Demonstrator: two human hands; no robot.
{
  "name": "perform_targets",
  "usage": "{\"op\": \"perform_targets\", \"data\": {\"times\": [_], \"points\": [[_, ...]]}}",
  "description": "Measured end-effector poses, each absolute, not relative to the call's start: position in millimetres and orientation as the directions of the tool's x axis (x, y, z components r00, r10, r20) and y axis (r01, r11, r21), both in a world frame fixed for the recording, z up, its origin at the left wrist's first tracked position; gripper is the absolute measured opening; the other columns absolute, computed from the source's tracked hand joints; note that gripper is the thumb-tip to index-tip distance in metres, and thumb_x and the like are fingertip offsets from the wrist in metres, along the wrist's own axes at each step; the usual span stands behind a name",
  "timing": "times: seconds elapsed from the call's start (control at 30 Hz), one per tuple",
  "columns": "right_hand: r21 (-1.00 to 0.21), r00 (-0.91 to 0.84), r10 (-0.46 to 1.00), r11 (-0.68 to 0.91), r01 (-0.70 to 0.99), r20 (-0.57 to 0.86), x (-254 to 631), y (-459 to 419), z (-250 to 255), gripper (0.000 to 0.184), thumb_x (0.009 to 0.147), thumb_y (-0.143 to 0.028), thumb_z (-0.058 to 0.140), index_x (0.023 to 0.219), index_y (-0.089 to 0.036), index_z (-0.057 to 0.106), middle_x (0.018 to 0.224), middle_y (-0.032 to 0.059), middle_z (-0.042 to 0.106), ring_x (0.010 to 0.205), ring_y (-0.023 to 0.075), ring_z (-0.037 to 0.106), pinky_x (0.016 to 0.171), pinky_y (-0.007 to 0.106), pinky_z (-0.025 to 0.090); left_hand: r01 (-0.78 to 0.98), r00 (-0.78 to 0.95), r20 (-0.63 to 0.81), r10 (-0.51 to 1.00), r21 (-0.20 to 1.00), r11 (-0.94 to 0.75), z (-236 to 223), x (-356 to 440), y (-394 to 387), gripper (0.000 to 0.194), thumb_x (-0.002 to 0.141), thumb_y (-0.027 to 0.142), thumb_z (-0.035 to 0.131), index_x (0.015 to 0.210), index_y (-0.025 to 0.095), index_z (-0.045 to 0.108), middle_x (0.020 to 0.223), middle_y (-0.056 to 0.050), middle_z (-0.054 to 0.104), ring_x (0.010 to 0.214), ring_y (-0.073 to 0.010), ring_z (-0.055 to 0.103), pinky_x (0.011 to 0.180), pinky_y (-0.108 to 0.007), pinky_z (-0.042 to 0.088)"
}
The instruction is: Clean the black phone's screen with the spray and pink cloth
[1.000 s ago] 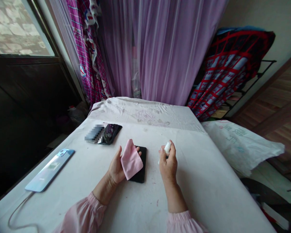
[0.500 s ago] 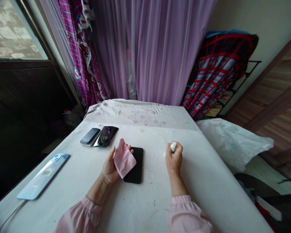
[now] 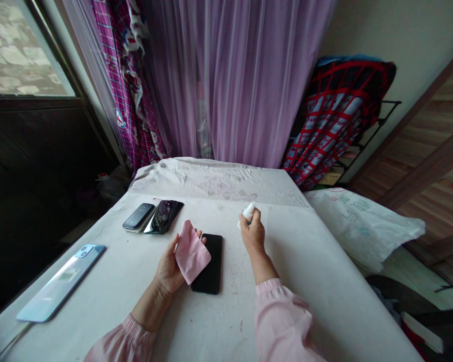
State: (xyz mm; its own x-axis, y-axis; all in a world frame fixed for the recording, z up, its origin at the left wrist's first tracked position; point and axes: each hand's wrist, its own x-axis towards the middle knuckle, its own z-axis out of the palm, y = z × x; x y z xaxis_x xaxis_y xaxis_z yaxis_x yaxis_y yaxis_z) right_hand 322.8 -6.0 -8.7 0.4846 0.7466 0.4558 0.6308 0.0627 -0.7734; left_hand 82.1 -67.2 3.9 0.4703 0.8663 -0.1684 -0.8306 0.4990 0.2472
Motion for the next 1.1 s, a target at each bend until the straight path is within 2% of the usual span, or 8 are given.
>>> {"op": "perform_targets", "data": {"times": [0.27,0.47,0.6,0.73,0.83,0.93,1.0,1.1], "points": [[-0.777,0.462,0.76,0.089,0.623,0.457,302,42,-31,0.043,0.074,-0.046,0.05,0.109,-0.02,0.052,0.089,0.0096,0.07,0.077,0.0259,0.066,0.064,0.034,0.048,-0.848,0.455,-0.13,0.881,0.239,0.474,1,81,-64,0.031,0.091,0.035,0.059,0.114,0.015,0.066,0.115,-0.009,0.07,0.109,-0.0241,0.065,0.104,-0.038,0.041],[-0.794,0.48,0.755,0.087,0.602,0.447,301,44,-44,0.063,0.068,-0.045,0.057,0.122,-0.016,0.047,0.104,0.0145,0.068,0.089,0.0288,0.065,0.075,0.04,0.05,-0.859,0.445,-0.132,0.886,0.217,0.464,2,82,-63,0.032,0.091,0.035,0.059,0.113,0.013,0.066,0.115,-0.01,0.07,0.108,-0.0253,0.065,0.105,-0.039,0.041],[-0.797,0.493,0.745,0.087,0.597,0.451,303,46,-45,0.068,0.065,-0.048,0.062,0.123,-0.014,0.047,0.112,0.0174,0.064,0.098,0.0293,0.062,0.083,0.042,0.049,-0.844,0.467,-0.129,0.875,0.23,0.484,0,81,-62,0.03,0.091,0.035,0.058,0.112,0.015,0.067,0.116,-0.009,0.07,0.109,-0.0245,0.064,0.105,-0.039,0.04],[-0.833,0.476,0.754,0.169,0.527,0.453,303,48,-47,0.075,0.067,-0.05,0.064,0.129,-0.015,0.041,0.108,0.0144,0.065,0.094,0.0257,0.063,0.083,0.04,0.049,-0.84,0.468,-0.111,0.877,0.254,0.48,-2,80,-61,0.03,0.089,0.036,0.061,0.112,0.017,0.067,0.118,-0.007,0.069,0.111,-0.0239,0.063,0.106,-0.039,0.039],[-0.817,0.472,0.726,0.216,0.534,0.5,304,41,-46,0.079,0.067,-0.053,0.065,0.131,-0.014,0.041,0.115,0.0166,0.062,0.101,0.0261,0.061,0.088,0.041,0.048,-0.845,0.455,-0.116,0.883,0.257,0.469,-2,80,-60,0.03,0.088,0.036,0.062,0.112,0.018,0.067,0.117,-0.007,0.069,0.114,-0.0251,0.062,0.106,-0.04,0.039],[-0.77,0.528,0.627,0.191,0.608,0.572,302,14,-42,0.07,0.072,-0.057,0.06,0.124,-0.013,0.049,0.12,0.0193,0.059,0.11,0.0297,0.058,0.094,0.046,0.045,-0.856,0.436,-0.129,0.891,0.244,0.455,-1,81,-59,0.029,0.088,0.035,0.062,0.11,0.017,0.067,0.114,-0.008,0.07,0.116,-0.0266,0.06,0.106,-0.04,0.039],[-0.77,0.559,0.582,0.199,0.607,0.591,295,-12,-36,0.051,0.08,-0.053,0.054,0.113,-0.014,0.057,0.112,0.0167,0.063,0.103,0.0277,0.061,0.09,0.044,0.048,-0.86,0.433,-0.135,0.891,0.235,0.453,1,82,-60,0.028,0.09,0.034,0.059,0.109,0.016,0.068,0.112,-0.009,0.071,0.115,-0.0265,0.061,0.106,-0.04,0.039],[-0.834,0.47,0.727,0.257,0.489,0.5,276,-51,-22,0.036,0.089,-0.049,0.046,0.091,-0.018,0.064,0.087,0.0095,0.07,0.08,0.0218,0.066,0.074,0.034,0.053,-0.858,0.443,-0.138,0.886,0.221,0.463,6,83,-62,0.029,0.093,0.033,0.053,0.11,0.015,0.068,0.113,-0.009,0.07,0.113,-0.0247,0.062,0.106,-0.038,0.038]]}}
